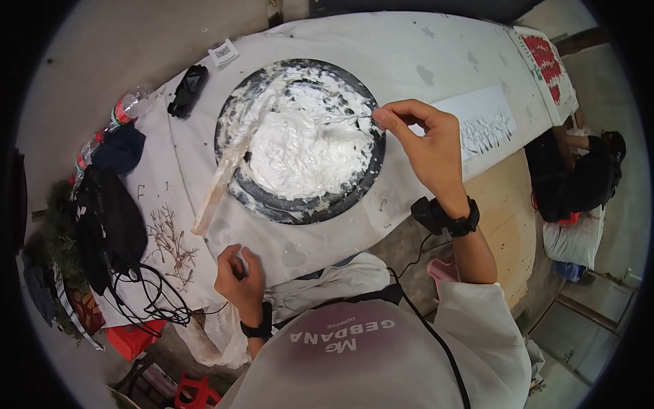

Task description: The person dips several twigs into a bowl of white paste and places them onto a sheet of paper. They then pick up and examine a black electronic device and its components.

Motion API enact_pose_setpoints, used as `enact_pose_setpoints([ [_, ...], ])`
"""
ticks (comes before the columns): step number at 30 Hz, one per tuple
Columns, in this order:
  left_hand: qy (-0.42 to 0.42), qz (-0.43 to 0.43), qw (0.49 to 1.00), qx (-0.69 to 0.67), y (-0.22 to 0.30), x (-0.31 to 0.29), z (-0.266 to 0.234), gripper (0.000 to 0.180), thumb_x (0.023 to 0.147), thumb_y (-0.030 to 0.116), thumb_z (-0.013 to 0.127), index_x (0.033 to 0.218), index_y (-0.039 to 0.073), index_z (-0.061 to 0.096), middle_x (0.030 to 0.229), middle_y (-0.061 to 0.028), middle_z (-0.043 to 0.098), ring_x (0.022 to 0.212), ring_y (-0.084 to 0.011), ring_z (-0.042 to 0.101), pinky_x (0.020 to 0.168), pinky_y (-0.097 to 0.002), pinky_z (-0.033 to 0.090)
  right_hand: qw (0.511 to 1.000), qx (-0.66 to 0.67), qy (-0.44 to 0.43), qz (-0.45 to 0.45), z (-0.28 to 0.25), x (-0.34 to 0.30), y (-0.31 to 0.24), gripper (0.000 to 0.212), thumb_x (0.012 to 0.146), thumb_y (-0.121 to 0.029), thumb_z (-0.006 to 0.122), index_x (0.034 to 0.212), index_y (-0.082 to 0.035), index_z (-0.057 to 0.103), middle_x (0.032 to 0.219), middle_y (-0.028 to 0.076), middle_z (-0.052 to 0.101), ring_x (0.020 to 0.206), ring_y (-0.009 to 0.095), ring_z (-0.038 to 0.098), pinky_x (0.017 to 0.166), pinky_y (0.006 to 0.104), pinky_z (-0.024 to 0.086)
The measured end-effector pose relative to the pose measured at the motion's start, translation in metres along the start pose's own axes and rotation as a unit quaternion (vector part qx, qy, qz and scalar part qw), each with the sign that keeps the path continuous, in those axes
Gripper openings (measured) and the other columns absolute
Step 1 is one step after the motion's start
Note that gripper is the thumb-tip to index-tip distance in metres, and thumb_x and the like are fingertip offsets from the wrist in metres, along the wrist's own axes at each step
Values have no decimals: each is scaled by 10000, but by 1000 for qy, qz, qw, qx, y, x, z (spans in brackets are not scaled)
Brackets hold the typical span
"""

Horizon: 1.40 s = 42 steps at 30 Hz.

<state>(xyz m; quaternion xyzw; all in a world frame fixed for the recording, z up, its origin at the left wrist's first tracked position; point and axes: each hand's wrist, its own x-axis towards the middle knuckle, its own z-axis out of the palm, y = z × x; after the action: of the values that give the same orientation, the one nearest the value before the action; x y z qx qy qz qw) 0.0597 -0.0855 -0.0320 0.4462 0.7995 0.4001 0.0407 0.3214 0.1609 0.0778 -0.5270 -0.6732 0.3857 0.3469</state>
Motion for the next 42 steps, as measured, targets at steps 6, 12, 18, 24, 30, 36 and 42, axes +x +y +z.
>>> enact_pose_setpoints([
  [6,-10,9,1000,-3,0,1,0,170,874,5,786,1023,28,707,595,1,421,489,-109,390,474,-276,318,998,-6,-32,-46,37,48,-20,175,976,-113,777,1061,39,795,925,65,786,859,104,694,820,256,539],
  [12,-3,14,1000,-3,-2,1,-1,176,865,6,795,1014,32,706,598,-3,449,482,-110,404,470,-280,323,986,-68,-133,-68,81,76,-29,181,963,-131,794,1048,28,803,918,72,797,836,102,697,766,251,548],
  [18,-22,18,1000,9,0,4,-4,201,839,1,804,1017,36,715,651,-28,558,490,-160,503,470,-307,401,978,-130,-133,-92,67,67,-28,166,955,-128,802,1048,9,811,927,76,801,833,105,700,755,250,547],
  [24,-12,28,999,-9,-4,5,-3,195,849,7,807,1014,45,710,601,-8,477,476,-119,428,464,-281,338,995,13,-34,-96,86,51,-44,134,937,-108,817,1013,2,817,892,79,794,790,111,688,720,257,534],
  [30,-16,23,999,-25,-4,3,-4,215,840,0,809,1025,45,709,599,-11,468,478,-126,427,466,-280,343,977,-145,-118,-103,91,34,-45,135,919,-102,836,997,7,818,877,67,792,773,100,679,724,248,529],
  [36,-18,23,999,-40,-6,4,-5,237,834,-18,807,1040,43,706,596,-13,450,479,-128,416,467,-282,338,992,-76,-15,-99,82,26,-59,131,901,-104,851,973,2,819,855,77,785,750,103,668,706,254,521],
  [42,-39,11,998,-48,-7,5,-9,251,818,-9,814,1039,42,708,676,-40,577,501,-170,501,471,-312,411,989,-83,-81,-93,107,16,-57,133,898,-96,853,978,4,818,858,76,786,751,104,669,699,257,519],
])
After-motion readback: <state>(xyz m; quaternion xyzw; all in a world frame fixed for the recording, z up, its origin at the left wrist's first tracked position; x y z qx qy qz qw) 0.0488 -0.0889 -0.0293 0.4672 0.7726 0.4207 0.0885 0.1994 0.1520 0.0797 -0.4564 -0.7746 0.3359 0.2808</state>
